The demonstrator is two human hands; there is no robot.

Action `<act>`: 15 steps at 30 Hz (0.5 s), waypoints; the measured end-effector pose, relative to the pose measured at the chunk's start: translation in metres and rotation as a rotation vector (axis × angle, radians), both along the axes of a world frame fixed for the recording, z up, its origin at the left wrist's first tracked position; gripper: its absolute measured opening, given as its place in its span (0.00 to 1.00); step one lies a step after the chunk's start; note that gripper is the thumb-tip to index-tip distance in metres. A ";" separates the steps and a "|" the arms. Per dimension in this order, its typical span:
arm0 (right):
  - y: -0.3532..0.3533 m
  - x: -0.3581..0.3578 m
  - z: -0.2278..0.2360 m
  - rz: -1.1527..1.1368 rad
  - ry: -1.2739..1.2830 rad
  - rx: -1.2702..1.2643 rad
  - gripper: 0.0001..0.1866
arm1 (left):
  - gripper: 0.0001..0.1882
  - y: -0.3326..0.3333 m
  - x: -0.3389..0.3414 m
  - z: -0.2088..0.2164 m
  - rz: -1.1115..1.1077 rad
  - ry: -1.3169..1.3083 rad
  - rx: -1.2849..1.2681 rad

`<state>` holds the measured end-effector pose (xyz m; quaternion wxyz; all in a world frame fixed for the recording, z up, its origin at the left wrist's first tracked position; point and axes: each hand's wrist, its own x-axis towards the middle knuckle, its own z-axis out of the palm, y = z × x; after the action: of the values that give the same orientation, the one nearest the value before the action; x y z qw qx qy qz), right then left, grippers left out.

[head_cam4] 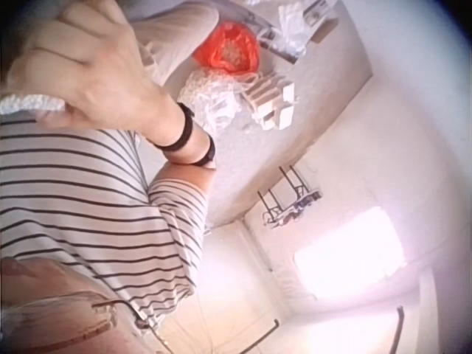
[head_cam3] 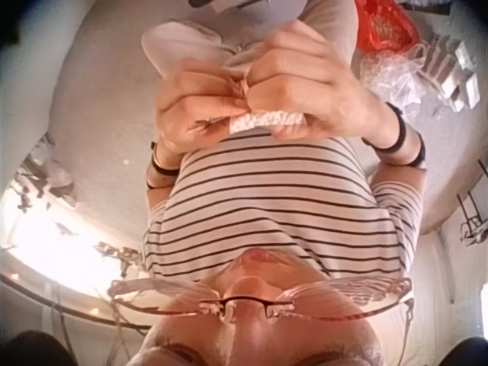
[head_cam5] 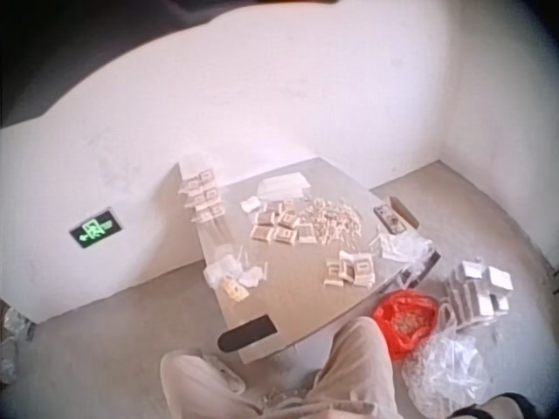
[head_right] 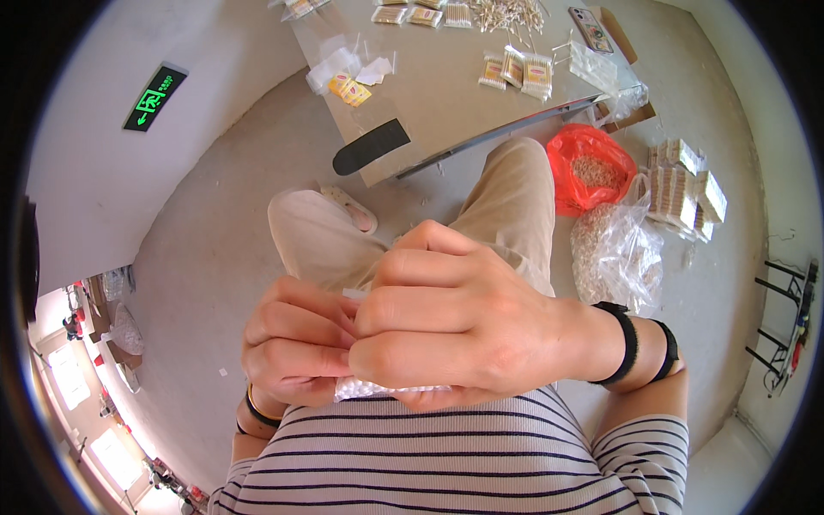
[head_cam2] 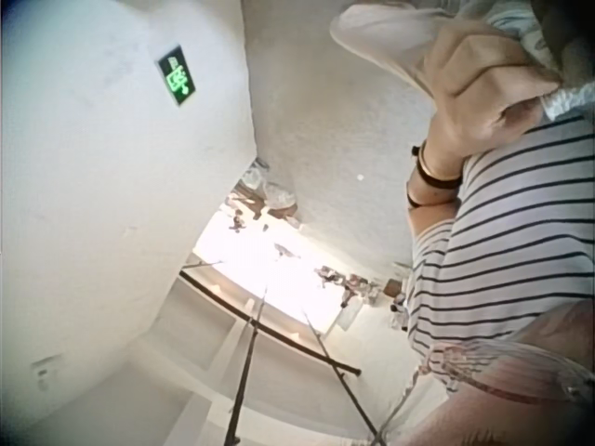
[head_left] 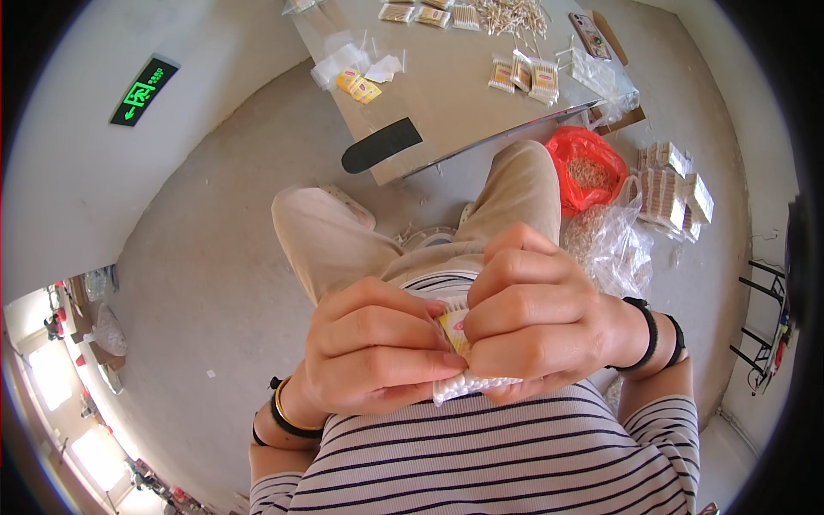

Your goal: Packing cotton swabs into small plastic bags.

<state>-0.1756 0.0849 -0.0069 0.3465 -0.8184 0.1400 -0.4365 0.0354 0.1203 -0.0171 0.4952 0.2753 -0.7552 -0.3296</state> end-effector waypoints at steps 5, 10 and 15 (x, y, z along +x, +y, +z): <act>0.002 -0.001 0.001 -0.061 -0.009 0.015 0.08 | 0.18 0.001 0.000 -0.001 0.055 -0.005 -0.079; 0.006 -0.001 0.000 -0.128 -0.014 0.011 0.08 | 0.18 0.001 0.002 0.000 0.047 -0.025 -0.075; 0.007 -0.004 0.000 -0.125 0.025 0.057 0.13 | 0.18 0.004 0.001 -0.001 0.038 0.078 0.112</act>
<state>-0.1796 0.0919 -0.0067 0.3399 -0.8033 0.2073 -0.4430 0.0367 0.1244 -0.0184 0.5142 0.3038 -0.7104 -0.3723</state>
